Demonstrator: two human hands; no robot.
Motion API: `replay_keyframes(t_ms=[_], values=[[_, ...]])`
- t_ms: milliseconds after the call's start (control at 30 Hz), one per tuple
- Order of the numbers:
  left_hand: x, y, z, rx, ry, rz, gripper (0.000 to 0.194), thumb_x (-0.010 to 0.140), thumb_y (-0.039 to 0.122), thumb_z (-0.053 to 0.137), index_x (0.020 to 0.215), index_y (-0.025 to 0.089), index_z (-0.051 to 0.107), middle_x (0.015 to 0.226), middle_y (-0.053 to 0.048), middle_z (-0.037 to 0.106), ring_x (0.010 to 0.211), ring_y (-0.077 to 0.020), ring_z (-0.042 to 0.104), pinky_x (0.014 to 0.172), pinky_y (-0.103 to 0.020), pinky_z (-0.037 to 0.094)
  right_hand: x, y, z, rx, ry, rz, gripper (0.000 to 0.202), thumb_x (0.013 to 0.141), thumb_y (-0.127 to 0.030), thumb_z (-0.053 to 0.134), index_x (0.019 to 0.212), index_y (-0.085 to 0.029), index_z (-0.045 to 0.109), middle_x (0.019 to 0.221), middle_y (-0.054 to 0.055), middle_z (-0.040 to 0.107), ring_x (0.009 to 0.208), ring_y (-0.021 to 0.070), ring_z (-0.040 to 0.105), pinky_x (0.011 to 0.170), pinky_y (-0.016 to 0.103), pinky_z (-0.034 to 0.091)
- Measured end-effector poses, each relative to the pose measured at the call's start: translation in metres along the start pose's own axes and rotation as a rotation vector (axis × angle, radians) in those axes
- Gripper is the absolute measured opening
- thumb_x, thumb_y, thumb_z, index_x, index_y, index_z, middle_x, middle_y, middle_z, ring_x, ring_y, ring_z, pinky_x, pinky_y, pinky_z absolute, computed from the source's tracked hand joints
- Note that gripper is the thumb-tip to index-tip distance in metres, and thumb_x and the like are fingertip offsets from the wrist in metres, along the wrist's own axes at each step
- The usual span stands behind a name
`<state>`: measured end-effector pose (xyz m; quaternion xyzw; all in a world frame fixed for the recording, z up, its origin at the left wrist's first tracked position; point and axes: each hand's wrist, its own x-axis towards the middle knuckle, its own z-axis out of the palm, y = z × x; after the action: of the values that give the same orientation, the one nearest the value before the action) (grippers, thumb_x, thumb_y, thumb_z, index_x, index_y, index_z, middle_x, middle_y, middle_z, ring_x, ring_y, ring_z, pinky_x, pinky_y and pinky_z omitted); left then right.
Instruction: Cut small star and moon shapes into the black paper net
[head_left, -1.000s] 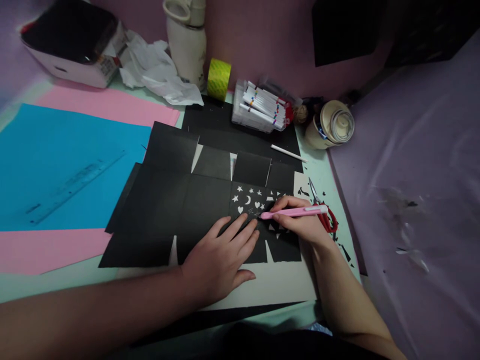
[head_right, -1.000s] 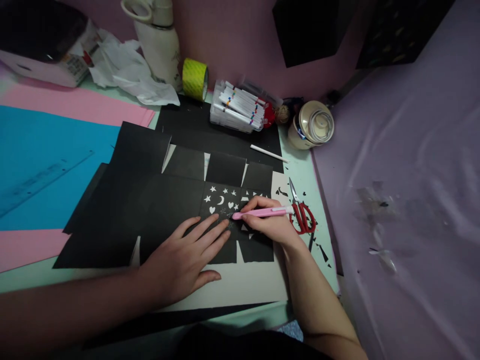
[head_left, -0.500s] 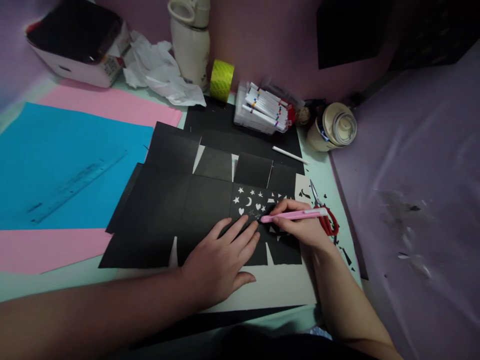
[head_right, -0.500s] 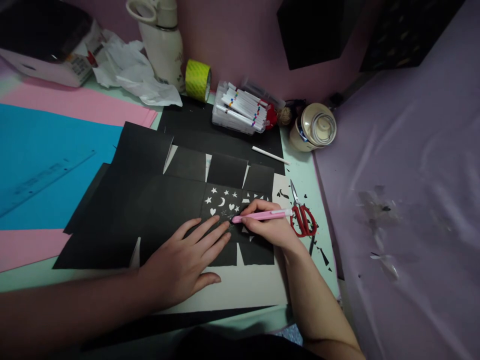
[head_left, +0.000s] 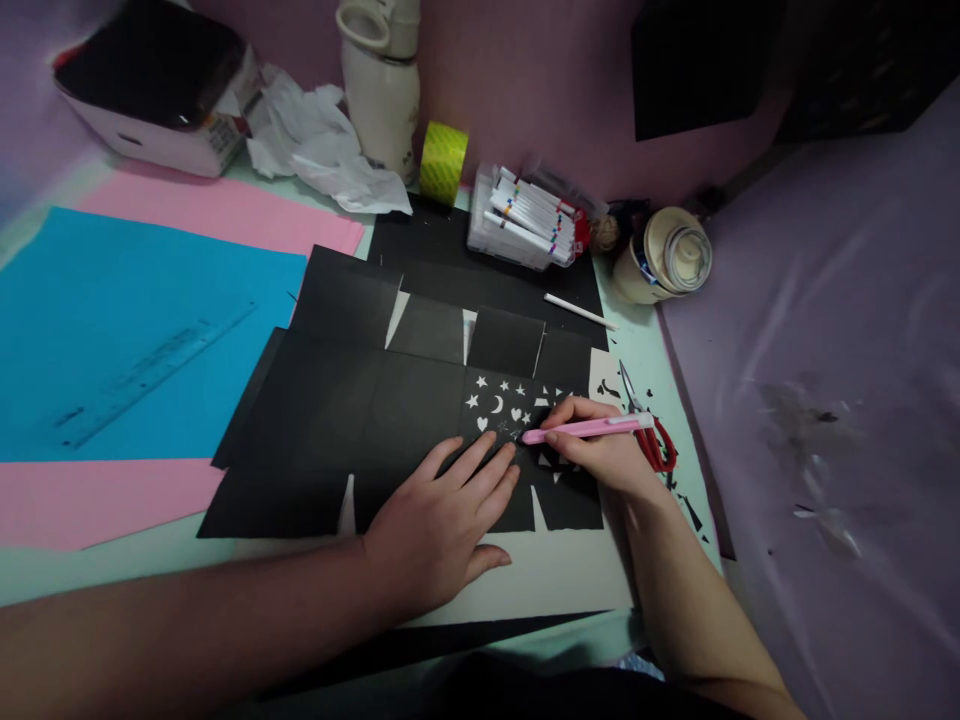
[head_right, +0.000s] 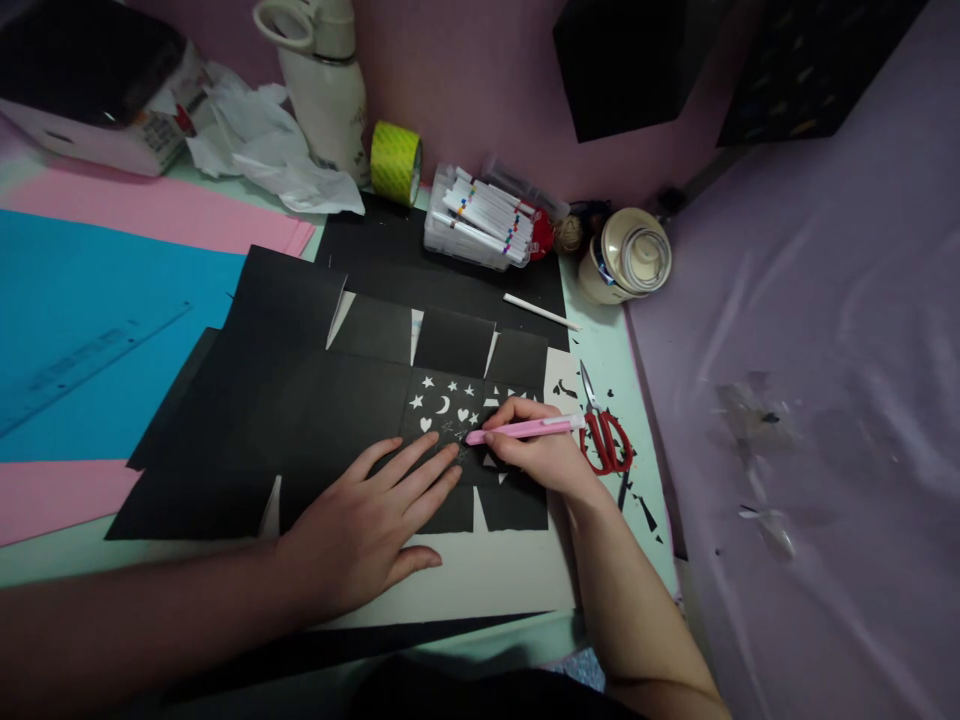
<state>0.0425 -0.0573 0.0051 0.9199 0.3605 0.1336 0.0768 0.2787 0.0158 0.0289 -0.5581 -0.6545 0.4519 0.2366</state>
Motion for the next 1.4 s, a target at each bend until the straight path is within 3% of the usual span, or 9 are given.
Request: replay_keyframes(t_ms=[1400], values=[[0.0001,0.0001,0.0015,-0.015,-0.002,0.003,0.070,0.089,0.065,0.048,0.138,0.016,0.049,0.151,-0.007,0.044,0.140,-0.0279,0.032,0.111,-0.045,0.019,-0.0009,0.0001,0.0023,0.019,-0.017,-0.022,0.009,0.077,-0.027,0.071,0.076,-0.019,0.065,0.069,0.000,0.068,0.059,0.0115,0.060,0.052,0.022,0.046]])
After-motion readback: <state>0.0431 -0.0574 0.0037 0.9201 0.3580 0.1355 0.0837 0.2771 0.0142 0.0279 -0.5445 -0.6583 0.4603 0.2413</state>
